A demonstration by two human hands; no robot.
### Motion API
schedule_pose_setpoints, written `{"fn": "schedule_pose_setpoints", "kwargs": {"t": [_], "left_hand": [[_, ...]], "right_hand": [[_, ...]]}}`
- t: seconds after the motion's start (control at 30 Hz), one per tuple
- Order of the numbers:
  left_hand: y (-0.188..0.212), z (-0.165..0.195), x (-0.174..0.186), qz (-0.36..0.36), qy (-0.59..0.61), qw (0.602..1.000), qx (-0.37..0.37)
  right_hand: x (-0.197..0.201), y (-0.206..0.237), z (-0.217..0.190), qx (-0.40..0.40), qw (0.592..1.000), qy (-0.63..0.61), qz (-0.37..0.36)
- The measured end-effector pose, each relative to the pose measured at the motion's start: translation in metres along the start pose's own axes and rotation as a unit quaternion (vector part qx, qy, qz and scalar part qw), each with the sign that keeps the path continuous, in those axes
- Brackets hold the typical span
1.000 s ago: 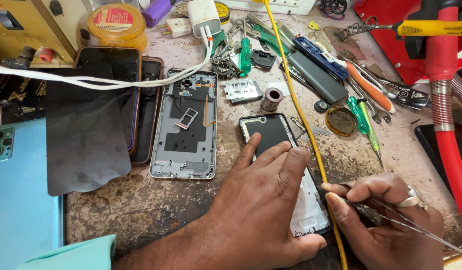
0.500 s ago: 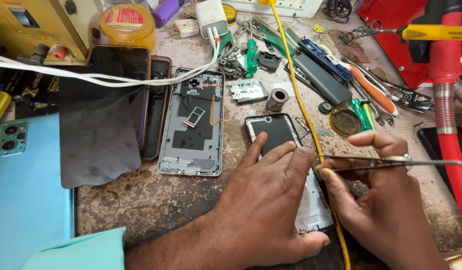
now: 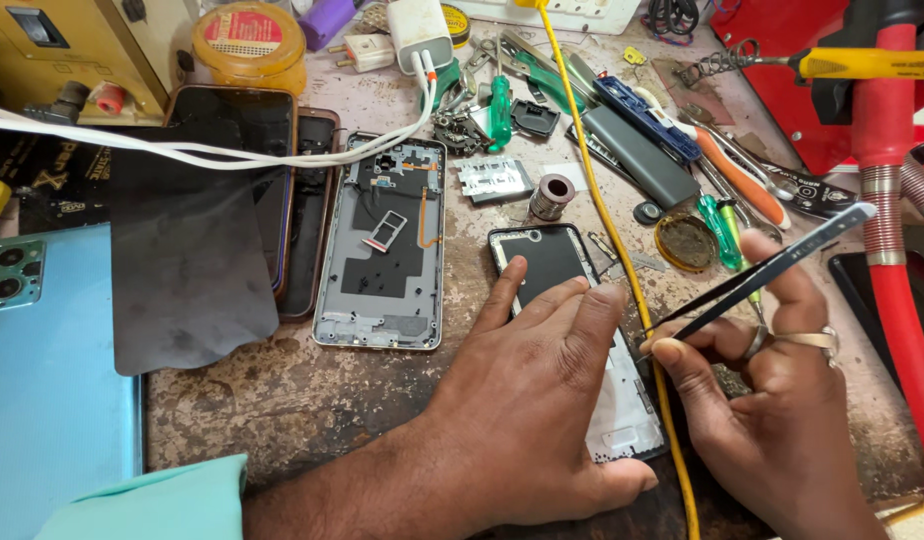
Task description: The person lifts a battery out of an opened smartphone and peels the adhesive backing off a new replacement battery. They press the new battery into the phone body, then use tweezers to scrape old adhesive residue from the phone frame around the battery cavity.
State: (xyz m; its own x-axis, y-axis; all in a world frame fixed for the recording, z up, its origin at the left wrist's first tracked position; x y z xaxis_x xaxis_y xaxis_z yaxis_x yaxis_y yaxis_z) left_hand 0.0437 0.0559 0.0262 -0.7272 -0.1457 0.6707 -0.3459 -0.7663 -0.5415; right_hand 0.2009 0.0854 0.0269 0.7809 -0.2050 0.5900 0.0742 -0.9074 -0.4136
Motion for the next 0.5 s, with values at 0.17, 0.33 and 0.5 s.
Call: {"fn": "schedule_pose_setpoints", "kwargs": {"t": [0.17, 0.33, 0.5], "left_hand": [[0.001, -0.001, -0.003, -0.007, 0.006, 1.0, 0.005], [0.002, -0.002, -0.003, -0.007, 0.003, 1.0, 0.007], [0.002, -0.003, -0.004, -0.011, 0.002, 1.0, 0.012]], "right_hand": [[-0.001, -0.002, -0.019, 0.118, 0.986, 0.12, 0.003], [0.001, -0.005, -0.008, 0.057, 0.992, 0.11, -0.001], [-0.002, -0.004, -0.014, 0.095, 0.991, 0.095, -0.008]]}}
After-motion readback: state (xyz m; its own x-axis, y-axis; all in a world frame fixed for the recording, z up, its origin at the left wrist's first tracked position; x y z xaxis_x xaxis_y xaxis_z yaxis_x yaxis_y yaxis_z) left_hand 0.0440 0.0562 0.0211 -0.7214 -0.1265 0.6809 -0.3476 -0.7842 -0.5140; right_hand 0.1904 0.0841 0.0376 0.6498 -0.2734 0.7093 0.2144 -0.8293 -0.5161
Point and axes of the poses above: each hand's wrist, its own y-axis away from the middle knuckle, its own x-axis out of the back of the hand, z = x × y, the point moved 10 cm from there along -y, towards the middle knuckle, and after that the axes turned 5 degrees about z, right-handed, at the moved point
